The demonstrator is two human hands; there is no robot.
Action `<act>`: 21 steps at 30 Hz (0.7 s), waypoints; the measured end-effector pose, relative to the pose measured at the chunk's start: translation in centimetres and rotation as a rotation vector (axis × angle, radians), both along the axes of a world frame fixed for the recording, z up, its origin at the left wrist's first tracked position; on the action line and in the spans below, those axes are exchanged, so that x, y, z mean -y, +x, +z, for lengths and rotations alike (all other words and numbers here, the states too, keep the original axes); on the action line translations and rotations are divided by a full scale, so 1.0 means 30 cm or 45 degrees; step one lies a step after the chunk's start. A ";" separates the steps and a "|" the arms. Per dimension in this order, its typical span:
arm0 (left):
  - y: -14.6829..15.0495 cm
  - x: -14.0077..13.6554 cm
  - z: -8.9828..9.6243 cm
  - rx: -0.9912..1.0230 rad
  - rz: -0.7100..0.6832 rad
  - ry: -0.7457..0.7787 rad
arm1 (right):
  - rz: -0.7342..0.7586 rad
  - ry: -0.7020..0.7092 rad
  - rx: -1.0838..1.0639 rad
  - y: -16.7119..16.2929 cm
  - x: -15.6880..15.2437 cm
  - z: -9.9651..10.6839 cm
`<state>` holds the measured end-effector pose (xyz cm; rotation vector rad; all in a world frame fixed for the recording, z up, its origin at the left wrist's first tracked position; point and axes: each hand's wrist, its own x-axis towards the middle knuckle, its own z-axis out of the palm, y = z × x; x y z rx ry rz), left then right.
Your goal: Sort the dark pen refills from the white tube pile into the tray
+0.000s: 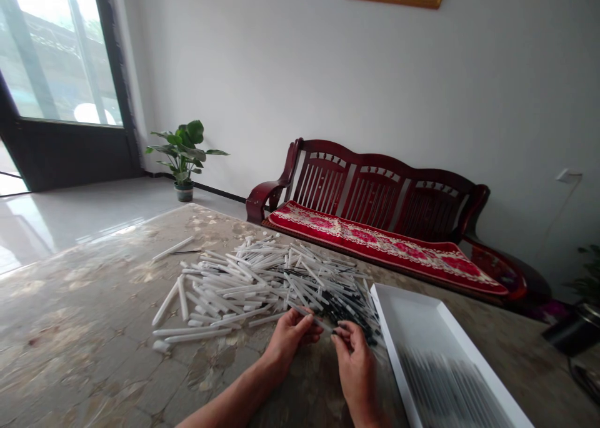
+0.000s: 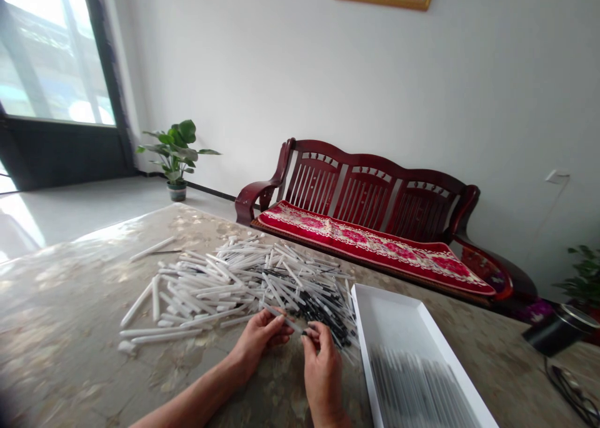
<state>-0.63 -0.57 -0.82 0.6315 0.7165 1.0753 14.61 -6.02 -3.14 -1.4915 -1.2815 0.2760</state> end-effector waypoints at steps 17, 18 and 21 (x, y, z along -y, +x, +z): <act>-0.006 0.002 0.011 0.010 -0.021 -0.039 | 0.151 -0.136 0.027 0.004 0.028 0.056; -0.005 0.003 0.011 0.004 -0.025 -0.032 | 0.145 -0.110 0.082 0.005 0.027 0.060; -0.002 0.008 0.007 -0.014 -0.032 -0.001 | 0.117 -0.092 0.231 0.004 0.020 0.063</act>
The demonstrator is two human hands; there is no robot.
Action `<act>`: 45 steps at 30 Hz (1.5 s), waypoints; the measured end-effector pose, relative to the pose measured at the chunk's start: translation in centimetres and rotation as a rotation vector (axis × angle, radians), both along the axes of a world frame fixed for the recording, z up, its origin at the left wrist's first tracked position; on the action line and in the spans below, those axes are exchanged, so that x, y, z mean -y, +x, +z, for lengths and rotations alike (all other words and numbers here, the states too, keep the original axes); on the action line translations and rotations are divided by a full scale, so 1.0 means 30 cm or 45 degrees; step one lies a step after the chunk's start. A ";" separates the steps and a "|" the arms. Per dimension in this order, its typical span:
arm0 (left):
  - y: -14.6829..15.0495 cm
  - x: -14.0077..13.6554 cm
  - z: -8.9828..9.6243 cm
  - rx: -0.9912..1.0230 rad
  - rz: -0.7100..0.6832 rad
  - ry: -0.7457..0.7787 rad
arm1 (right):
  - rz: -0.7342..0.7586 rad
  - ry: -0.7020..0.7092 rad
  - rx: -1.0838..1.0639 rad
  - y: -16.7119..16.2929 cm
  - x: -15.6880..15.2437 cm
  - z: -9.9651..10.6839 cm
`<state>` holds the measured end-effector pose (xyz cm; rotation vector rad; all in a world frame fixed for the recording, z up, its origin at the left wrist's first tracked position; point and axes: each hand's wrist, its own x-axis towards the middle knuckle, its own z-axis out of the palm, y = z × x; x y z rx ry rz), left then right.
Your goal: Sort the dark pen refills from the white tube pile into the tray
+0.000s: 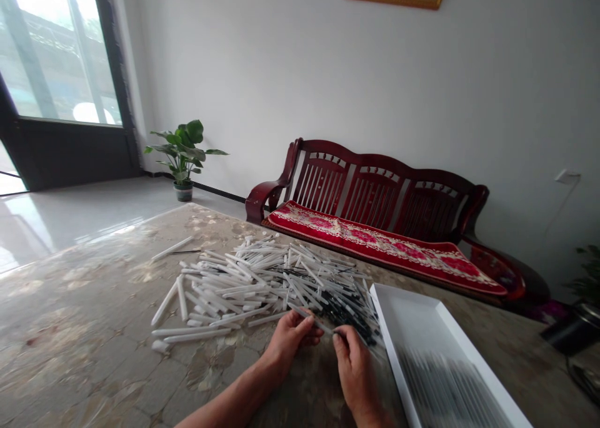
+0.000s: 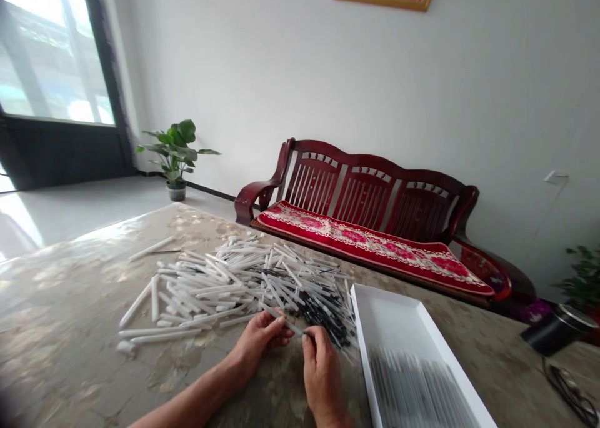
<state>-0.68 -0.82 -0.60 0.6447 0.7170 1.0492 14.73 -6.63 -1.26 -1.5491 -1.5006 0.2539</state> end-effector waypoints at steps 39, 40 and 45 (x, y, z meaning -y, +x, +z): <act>0.002 0.001 -0.005 -0.153 0.003 0.076 | -0.015 -0.127 0.017 -0.014 0.003 -0.005; 0.001 0.001 -0.005 -0.151 0.000 0.080 | -0.007 -0.124 0.025 -0.014 0.003 -0.008; -0.001 0.002 -0.006 -0.180 -0.024 0.136 | -0.022 -0.156 0.051 -0.012 0.004 -0.026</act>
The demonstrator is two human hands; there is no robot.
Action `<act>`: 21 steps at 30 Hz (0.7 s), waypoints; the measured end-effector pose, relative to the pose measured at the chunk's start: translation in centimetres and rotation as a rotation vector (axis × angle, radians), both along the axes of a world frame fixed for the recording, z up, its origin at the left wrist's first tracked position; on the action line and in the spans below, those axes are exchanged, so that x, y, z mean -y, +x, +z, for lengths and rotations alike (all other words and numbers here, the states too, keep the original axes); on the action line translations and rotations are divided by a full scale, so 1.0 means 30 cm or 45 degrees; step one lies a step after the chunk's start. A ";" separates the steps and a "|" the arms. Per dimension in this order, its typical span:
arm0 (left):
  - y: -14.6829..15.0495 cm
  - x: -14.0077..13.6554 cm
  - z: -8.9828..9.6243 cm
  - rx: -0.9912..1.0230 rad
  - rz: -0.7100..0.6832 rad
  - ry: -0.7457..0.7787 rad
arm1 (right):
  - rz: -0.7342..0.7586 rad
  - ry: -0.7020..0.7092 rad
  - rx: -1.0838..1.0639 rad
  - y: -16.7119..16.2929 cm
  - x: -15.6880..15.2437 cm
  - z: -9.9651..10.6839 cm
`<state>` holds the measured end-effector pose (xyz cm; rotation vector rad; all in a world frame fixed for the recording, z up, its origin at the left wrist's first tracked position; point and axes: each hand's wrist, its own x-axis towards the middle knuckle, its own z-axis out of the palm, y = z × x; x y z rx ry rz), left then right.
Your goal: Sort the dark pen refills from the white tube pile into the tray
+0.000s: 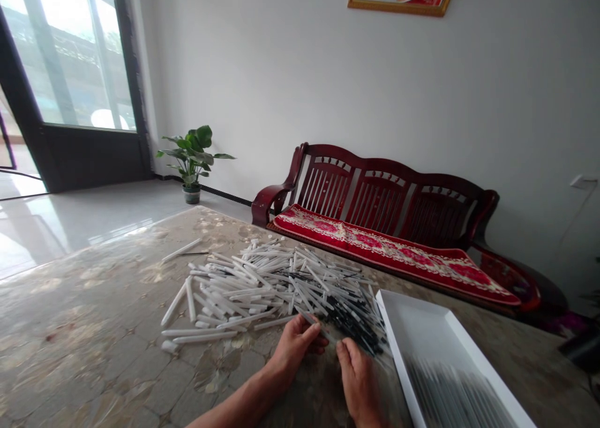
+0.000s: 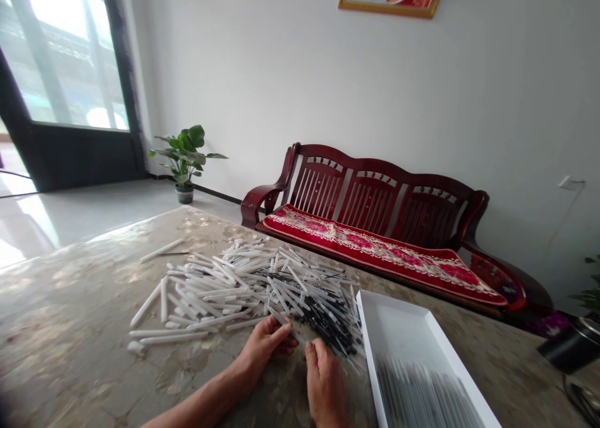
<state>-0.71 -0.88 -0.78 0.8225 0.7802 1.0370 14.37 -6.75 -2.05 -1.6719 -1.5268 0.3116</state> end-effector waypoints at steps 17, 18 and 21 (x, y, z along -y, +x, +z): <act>-0.185 -0.093 0.070 -1.874 0.489 0.804 | -0.082 0.032 -0.400 0.010 -0.031 -0.057; -0.183 -0.097 0.067 -1.942 0.458 0.802 | -0.075 0.036 -0.387 0.009 -0.031 -0.055; -0.167 -0.100 0.055 -2.048 0.391 0.802 | -0.070 0.036 -0.363 0.006 -0.032 -0.052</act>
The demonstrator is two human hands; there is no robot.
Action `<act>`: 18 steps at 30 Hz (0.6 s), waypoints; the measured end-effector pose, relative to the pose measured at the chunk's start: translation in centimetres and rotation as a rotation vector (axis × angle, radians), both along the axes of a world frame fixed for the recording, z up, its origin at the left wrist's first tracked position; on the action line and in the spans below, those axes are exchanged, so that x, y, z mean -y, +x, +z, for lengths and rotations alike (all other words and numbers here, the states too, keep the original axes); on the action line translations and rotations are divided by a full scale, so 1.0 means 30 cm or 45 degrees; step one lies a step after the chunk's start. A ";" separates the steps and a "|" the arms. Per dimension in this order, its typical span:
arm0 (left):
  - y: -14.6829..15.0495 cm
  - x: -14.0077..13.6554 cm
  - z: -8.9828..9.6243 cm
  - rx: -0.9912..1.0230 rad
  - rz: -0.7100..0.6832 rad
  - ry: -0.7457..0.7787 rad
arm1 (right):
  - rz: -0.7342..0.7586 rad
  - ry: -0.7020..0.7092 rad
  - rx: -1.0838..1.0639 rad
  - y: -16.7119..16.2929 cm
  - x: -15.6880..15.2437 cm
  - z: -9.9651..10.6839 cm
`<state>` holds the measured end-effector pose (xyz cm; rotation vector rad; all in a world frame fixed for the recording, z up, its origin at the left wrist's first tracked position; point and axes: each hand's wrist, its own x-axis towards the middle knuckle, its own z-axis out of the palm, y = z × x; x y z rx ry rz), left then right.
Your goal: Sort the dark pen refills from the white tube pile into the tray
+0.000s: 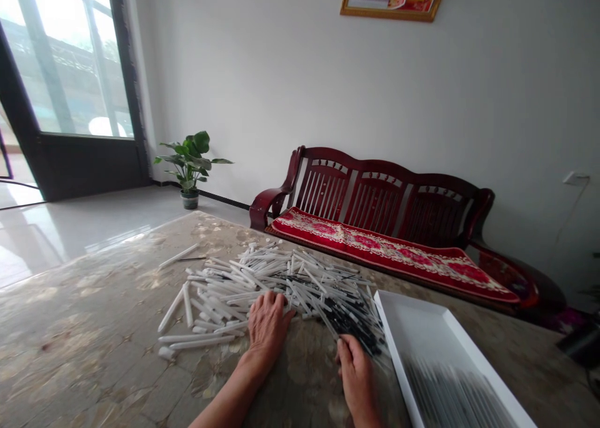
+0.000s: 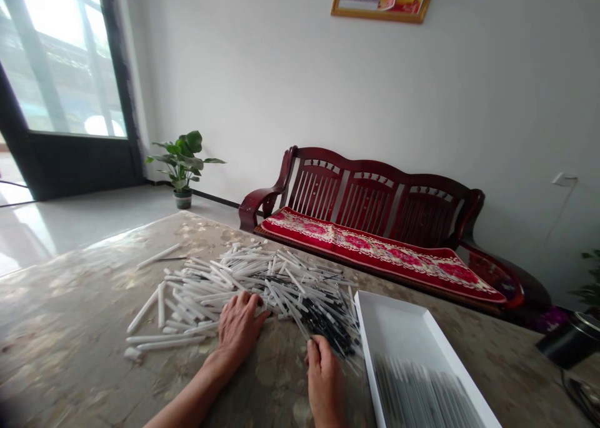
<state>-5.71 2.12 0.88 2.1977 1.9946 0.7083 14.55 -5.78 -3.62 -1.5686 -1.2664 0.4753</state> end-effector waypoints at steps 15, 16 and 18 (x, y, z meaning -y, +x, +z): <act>0.016 -0.006 -0.020 0.043 -0.104 0.098 | -0.036 0.035 -0.068 0.009 0.004 -0.025; 0.018 -0.006 -0.027 0.093 -0.146 0.142 | -0.049 0.049 -0.068 0.014 0.004 -0.027; 0.023 -0.008 -0.041 0.223 -0.264 0.204 | -0.079 0.098 -0.052 0.026 0.004 -0.030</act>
